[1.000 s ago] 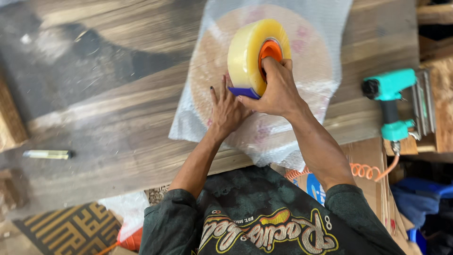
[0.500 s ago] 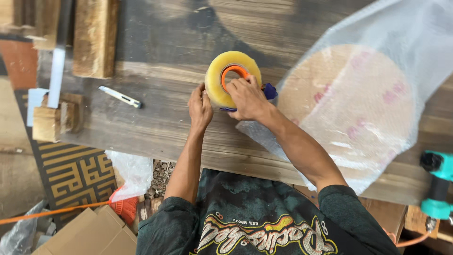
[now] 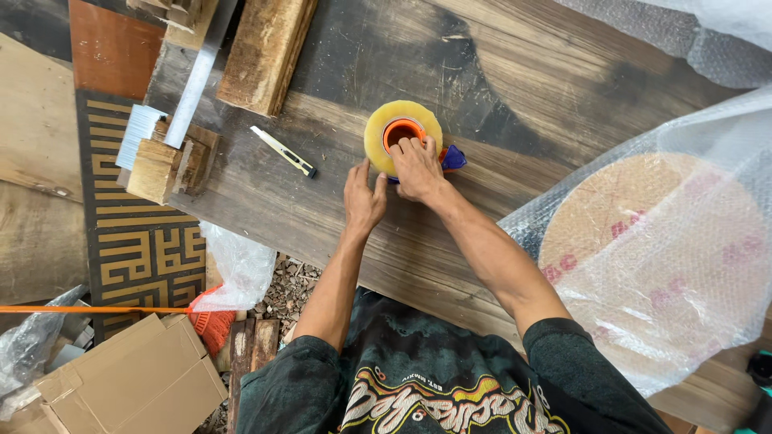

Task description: The person wraps a round sign in bubble wrap and secures it with tape using a handheld tape dispenser.

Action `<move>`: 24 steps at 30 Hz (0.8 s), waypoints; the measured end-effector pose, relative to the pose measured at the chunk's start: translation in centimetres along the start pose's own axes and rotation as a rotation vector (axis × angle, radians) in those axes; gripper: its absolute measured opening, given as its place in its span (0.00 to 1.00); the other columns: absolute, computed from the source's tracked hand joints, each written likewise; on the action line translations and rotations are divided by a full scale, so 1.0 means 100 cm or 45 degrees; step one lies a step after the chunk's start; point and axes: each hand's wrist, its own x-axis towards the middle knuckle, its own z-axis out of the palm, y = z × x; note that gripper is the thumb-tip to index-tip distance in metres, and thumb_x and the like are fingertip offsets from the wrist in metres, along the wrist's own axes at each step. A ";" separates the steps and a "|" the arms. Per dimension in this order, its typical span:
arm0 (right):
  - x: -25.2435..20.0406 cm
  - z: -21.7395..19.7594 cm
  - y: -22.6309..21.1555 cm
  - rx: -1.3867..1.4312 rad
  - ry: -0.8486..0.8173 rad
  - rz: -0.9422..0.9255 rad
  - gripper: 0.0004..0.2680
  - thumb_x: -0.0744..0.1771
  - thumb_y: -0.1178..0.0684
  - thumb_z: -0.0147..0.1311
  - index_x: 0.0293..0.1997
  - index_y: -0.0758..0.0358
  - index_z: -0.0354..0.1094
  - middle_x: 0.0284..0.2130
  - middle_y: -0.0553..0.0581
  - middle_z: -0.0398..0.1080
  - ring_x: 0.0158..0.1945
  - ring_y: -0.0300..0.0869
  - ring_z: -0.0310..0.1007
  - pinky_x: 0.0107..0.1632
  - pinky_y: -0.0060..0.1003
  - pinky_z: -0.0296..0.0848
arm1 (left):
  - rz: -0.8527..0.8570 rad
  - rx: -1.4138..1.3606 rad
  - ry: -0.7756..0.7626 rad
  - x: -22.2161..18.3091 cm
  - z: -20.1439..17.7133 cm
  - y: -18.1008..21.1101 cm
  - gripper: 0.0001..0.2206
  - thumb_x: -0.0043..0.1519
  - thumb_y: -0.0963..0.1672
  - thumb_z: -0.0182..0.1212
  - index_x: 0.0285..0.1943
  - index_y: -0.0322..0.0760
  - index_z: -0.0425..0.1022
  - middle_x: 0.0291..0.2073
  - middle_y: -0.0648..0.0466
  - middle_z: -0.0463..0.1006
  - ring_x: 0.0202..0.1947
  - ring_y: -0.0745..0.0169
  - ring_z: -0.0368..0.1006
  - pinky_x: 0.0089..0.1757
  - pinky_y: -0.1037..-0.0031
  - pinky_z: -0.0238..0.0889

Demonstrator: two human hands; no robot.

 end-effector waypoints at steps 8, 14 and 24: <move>0.000 0.015 0.003 0.013 0.343 -0.079 0.26 0.52 0.59 0.61 0.56 0.63 0.65 0.43 0.58 0.65 0.49 0.53 0.66 0.60 0.55 0.52 | -0.029 0.178 0.039 0.007 -0.002 0.026 0.27 0.59 0.49 0.67 0.66 0.31 0.72 0.64 0.35 0.66 0.64 0.28 0.65 0.58 0.45 0.64; -0.057 -0.028 0.040 0.170 0.488 0.057 0.31 0.50 0.51 0.69 0.60 0.57 0.65 0.49 0.56 0.65 0.55 0.52 0.67 0.62 0.52 0.59 | 0.252 0.239 0.119 0.002 0.034 0.071 0.25 0.63 0.50 0.63 0.68 0.39 0.69 0.71 0.41 0.58 0.71 0.32 0.54 0.58 0.44 0.59; -0.270 -0.083 0.136 0.313 0.812 0.991 0.28 0.60 0.43 0.70 0.62 0.66 0.64 0.53 0.60 0.60 0.58 0.60 0.64 0.62 0.60 0.58 | 0.722 -0.059 -0.367 -0.025 0.158 0.168 0.25 0.63 0.49 0.65 0.67 0.36 0.67 0.64 0.41 0.66 0.66 0.32 0.63 0.56 0.46 0.63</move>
